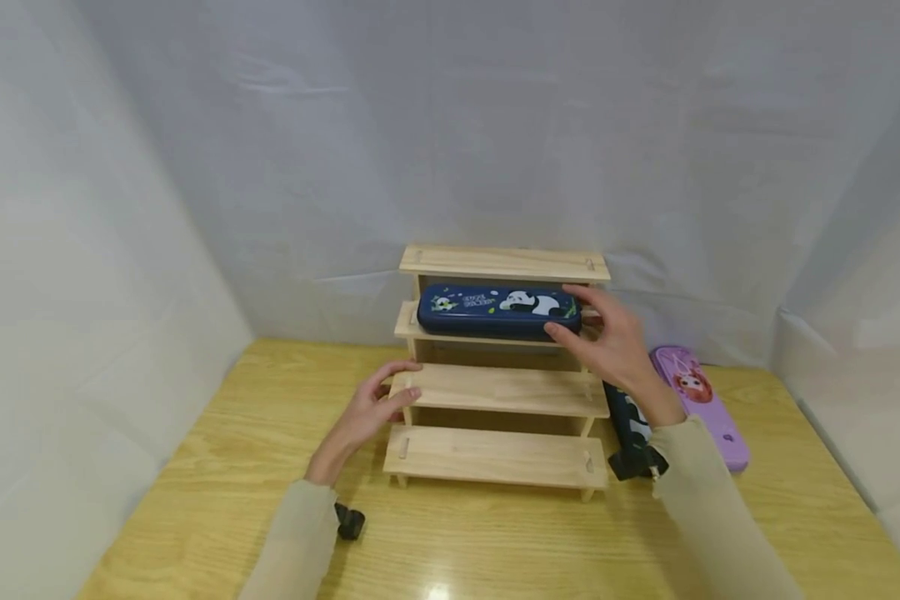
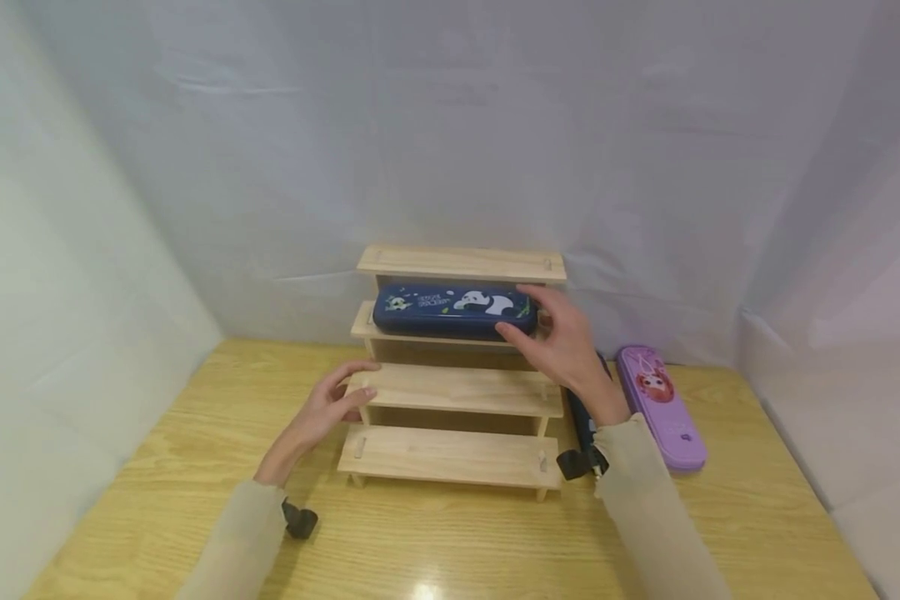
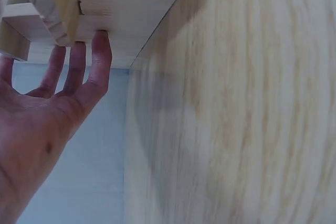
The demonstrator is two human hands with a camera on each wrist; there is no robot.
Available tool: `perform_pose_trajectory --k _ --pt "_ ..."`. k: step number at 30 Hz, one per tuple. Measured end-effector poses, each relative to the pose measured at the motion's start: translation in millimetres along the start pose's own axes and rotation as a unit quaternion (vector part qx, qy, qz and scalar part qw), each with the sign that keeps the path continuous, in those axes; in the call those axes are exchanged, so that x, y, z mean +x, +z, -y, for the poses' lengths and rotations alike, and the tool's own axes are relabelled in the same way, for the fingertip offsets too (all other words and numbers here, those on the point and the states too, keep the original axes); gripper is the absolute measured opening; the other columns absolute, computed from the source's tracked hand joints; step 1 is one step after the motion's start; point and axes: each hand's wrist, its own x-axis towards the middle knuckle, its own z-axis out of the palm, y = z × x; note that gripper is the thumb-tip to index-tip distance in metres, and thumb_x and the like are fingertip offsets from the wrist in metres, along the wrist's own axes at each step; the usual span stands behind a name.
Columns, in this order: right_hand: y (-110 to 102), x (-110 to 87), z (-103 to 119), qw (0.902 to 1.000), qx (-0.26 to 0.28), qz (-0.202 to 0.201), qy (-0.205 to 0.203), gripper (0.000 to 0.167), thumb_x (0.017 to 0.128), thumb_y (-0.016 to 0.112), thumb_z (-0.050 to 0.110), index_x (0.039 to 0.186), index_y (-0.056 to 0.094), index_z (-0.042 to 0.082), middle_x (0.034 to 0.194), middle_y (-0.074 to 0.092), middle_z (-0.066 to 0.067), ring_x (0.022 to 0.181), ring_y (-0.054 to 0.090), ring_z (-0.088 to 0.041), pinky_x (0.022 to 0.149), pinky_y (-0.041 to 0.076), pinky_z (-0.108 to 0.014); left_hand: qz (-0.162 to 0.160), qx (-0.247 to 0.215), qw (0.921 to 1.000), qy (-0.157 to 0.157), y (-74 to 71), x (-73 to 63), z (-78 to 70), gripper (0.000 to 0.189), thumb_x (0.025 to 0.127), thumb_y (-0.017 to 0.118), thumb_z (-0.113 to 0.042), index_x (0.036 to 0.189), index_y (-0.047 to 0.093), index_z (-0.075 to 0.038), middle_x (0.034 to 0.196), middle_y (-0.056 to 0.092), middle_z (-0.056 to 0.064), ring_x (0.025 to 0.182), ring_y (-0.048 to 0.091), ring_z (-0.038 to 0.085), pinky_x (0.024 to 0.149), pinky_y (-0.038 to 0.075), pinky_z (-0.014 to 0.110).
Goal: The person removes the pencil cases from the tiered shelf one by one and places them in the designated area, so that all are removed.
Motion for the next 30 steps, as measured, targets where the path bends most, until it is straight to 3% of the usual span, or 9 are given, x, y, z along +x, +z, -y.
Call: perform_pose_trajectory --k 5,10,14,19,25,30 --pt "2.2 1.7 -1.6 0.9997 -0.008 0.013 0.021 0.062 0.089 0.08 0.028 0.144 0.057 0.012 0.139 0.061 -0.019 0.111 0.067 -0.044 0.088 0.058 -0.06 -0.004 -0.001 1.0 0.002 -0.5 0.6 1.7 0.039 0.102 0.063 -0.028 0.14 0.058 -0.021 0.156 0.043 0.007 0.097 0.057 0.022 0.078 0.058 0.042" --pt "2.4 5.0 -1.9 0.9982 -0.017 0.034 0.045 0.062 0.09 0.078 0.036 0.146 0.056 0.017 0.135 0.063 -0.017 0.101 0.071 -0.038 0.071 0.055 -0.043 -0.004 -0.006 1.0 0.006 0.2 0.9 2.0 0.039 0.102 0.062 -0.027 0.14 0.057 -0.02 0.156 0.042 0.008 0.096 0.056 0.021 0.078 0.059 0.047" --pt "1.9 6.0 -2.3 0.9961 -0.014 0.054 0.068 0.063 0.091 0.076 0.041 0.147 0.054 0.02 0.13 0.066 -0.015 0.096 0.073 -0.033 0.067 0.051 -0.035 -0.004 -0.015 0.9999 0.003 1.2 1.4 1.7 0.039 0.102 0.062 -0.026 0.14 0.057 -0.019 0.155 0.042 0.009 0.094 0.056 0.02 0.077 0.059 0.049" --pt "2.1 7.1 -2.4 0.9933 0.003 0.068 0.093 0.065 0.09 0.077 0.046 0.145 0.054 0.023 0.127 0.067 -0.012 0.095 0.073 -0.03 0.068 0.054 -0.037 -0.004 -0.017 0.9998 0.002 1.0 1.6 2.3 0.039 0.102 0.062 -0.026 0.14 0.057 -0.018 0.155 0.042 0.01 0.09 0.056 0.019 0.075 0.059 0.045" --pt "0.0 7.0 -3.9 0.9906 0.026 0.08 0.108 0.067 0.084 0.084 0.041 0.14 0.055 0.019 0.131 0.063 -0.013 0.105 0.069 -0.031 0.086 0.057 -0.049 -0.001 -0.022 0.9997 0.005 0.4 0.5 1.9 0.04 0.102 0.061 -0.025 0.141 0.056 -0.017 0.156 0.041 0.012 0.085 0.054 0.019 0.074 0.059 0.043" --pt "-5.1 6.1 -1.5 0.99 0.011 0.094 0.104 0.073 0.078 0.089 0.04 0.137 0.054 0.016 0.129 0.061 -0.012 0.102 0.063 -0.028 0.086 0.052 -0.044 0.003 -0.03 0.9995 0.009 1.5 0.7 2.9 0.041 0.102 0.061 -0.024 0.141 0.055 -0.014 0.156 0.039 0.014 0.079 0.052 0.021 0.071 0.058 0.037"
